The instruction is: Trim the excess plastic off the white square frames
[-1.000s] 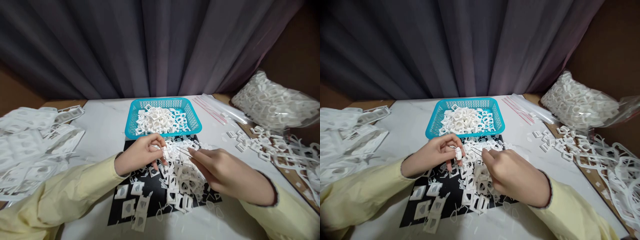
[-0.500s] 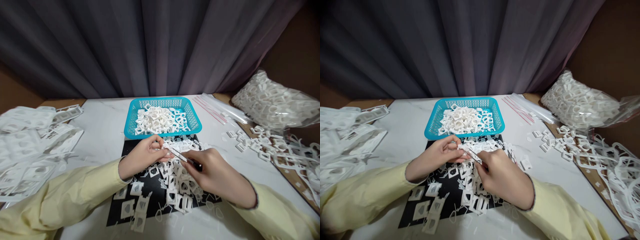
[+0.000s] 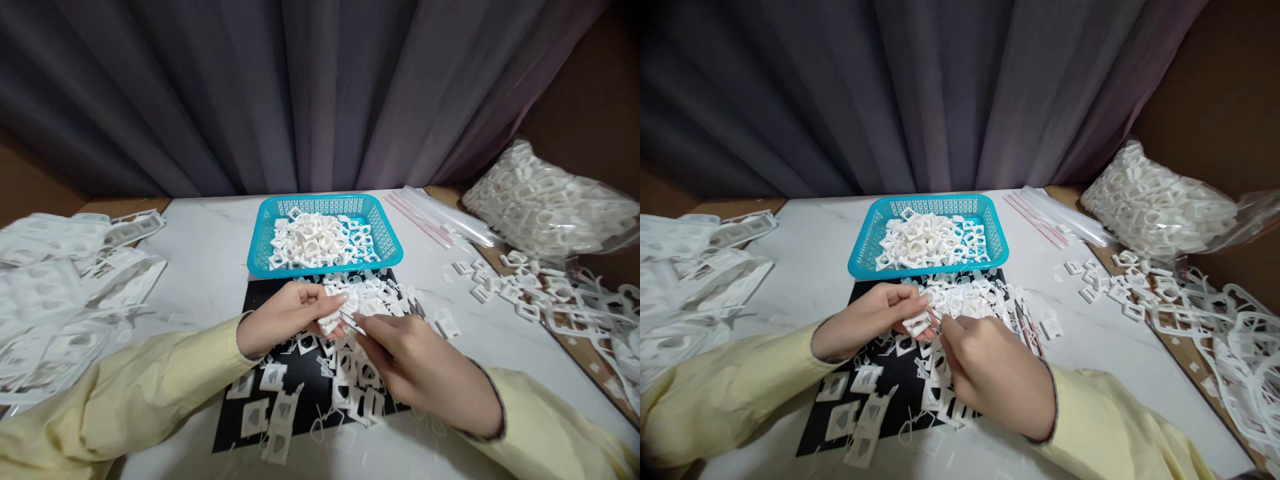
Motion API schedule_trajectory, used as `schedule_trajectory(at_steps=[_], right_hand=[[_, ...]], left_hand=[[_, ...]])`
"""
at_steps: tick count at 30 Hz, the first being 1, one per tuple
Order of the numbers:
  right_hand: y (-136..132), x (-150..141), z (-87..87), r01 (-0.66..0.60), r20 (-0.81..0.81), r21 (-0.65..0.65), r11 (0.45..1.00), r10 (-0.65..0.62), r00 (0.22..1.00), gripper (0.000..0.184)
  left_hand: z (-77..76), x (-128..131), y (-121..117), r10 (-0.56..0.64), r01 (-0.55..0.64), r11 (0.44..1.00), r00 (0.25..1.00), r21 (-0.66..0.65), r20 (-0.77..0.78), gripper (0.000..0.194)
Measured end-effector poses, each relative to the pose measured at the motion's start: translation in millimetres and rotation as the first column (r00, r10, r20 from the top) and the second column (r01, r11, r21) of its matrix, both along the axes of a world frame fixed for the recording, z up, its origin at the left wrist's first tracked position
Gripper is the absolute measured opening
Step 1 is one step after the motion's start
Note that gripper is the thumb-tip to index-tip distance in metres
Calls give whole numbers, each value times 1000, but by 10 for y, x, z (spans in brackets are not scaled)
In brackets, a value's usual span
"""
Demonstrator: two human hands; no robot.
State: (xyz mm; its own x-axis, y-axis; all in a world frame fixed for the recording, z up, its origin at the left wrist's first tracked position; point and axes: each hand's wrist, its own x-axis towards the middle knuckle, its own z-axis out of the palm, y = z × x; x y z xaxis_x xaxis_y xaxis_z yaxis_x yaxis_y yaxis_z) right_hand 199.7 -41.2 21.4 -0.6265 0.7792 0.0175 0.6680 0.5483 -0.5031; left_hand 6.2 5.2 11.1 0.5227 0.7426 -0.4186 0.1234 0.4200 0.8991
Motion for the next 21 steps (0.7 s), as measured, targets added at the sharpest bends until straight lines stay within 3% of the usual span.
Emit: schedule_trajectory(at_steps=[6,15,21], right_hand=[[-2,-6,-22,10,26,25,1000,-10,1000,12],[39,27,2,43,66,34,999,-45,997,18],[39,78,50,-50,119,198,979,26,993,30]], left_hand=[[2,-17,1,-16,17,1000,1000,20,-7,26],[29,-42,8,52,-61,989,996,134,68,28],[28,-60,8,42,-47,975,999,218,27,23]])
